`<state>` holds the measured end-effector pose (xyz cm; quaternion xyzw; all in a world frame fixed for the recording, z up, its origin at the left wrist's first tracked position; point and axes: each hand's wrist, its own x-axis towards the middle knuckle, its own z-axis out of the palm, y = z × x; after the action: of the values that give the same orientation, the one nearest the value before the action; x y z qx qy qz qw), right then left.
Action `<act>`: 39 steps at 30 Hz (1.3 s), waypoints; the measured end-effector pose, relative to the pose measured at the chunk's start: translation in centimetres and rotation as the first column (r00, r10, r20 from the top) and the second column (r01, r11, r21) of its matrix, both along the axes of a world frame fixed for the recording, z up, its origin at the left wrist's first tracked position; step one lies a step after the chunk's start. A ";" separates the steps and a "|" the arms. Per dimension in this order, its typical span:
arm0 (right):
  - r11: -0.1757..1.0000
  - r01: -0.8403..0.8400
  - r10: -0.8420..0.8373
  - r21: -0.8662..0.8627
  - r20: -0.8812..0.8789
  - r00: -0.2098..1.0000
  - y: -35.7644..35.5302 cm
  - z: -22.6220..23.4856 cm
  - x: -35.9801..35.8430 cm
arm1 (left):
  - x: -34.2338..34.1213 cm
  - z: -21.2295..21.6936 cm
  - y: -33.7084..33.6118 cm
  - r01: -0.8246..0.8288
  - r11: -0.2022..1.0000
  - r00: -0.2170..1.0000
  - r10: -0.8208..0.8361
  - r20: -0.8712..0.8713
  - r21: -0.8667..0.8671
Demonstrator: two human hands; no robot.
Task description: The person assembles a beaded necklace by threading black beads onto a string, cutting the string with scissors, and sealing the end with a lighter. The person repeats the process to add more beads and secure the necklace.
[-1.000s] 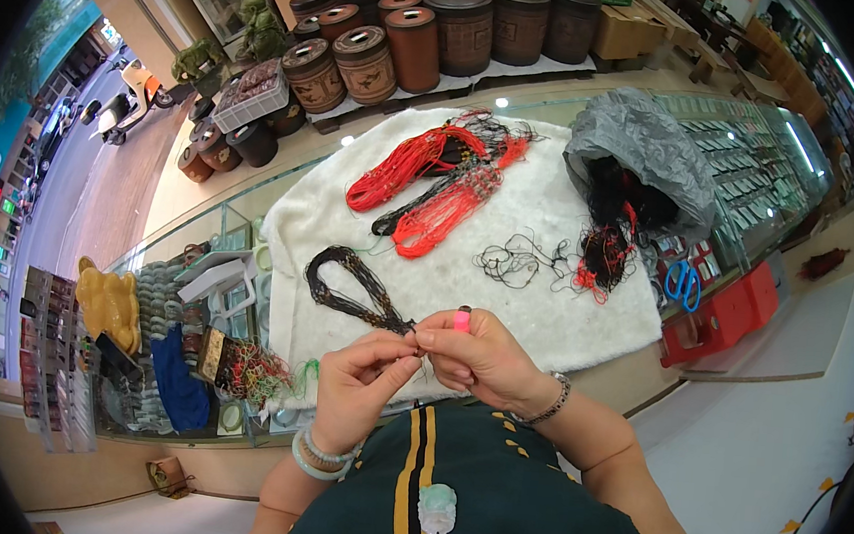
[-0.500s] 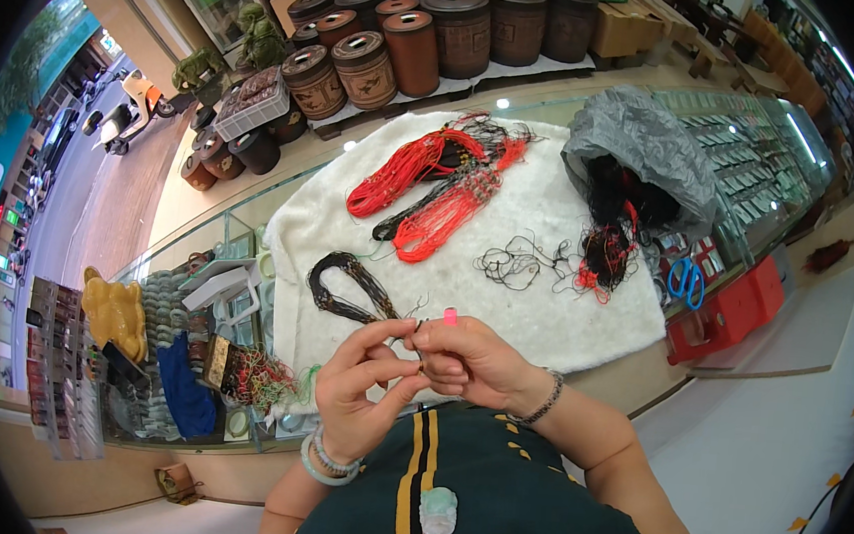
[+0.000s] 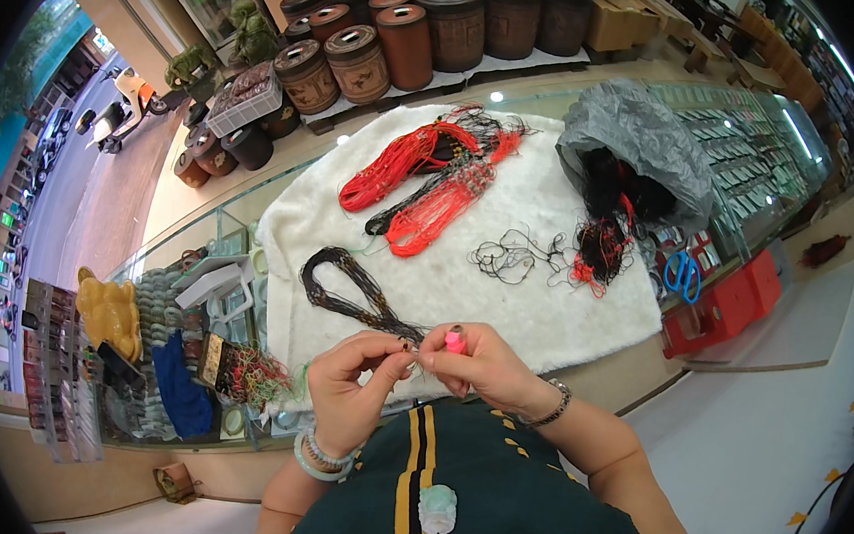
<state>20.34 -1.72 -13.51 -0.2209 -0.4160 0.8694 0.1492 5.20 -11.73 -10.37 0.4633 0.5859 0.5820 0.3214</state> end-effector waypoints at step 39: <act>0.454 0.025 -0.276 0.890 0.114 0.954 0.7 0.3 -1.1 | -0.3 -0.4 0.8 0.003 0.990 0.796 0.083 -0.599 0.141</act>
<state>19.21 -0.97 -13.22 -0.2527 -0.7970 0.4794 0.2665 4.92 -10.89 -10.76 0.6324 0.6268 0.4492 0.0736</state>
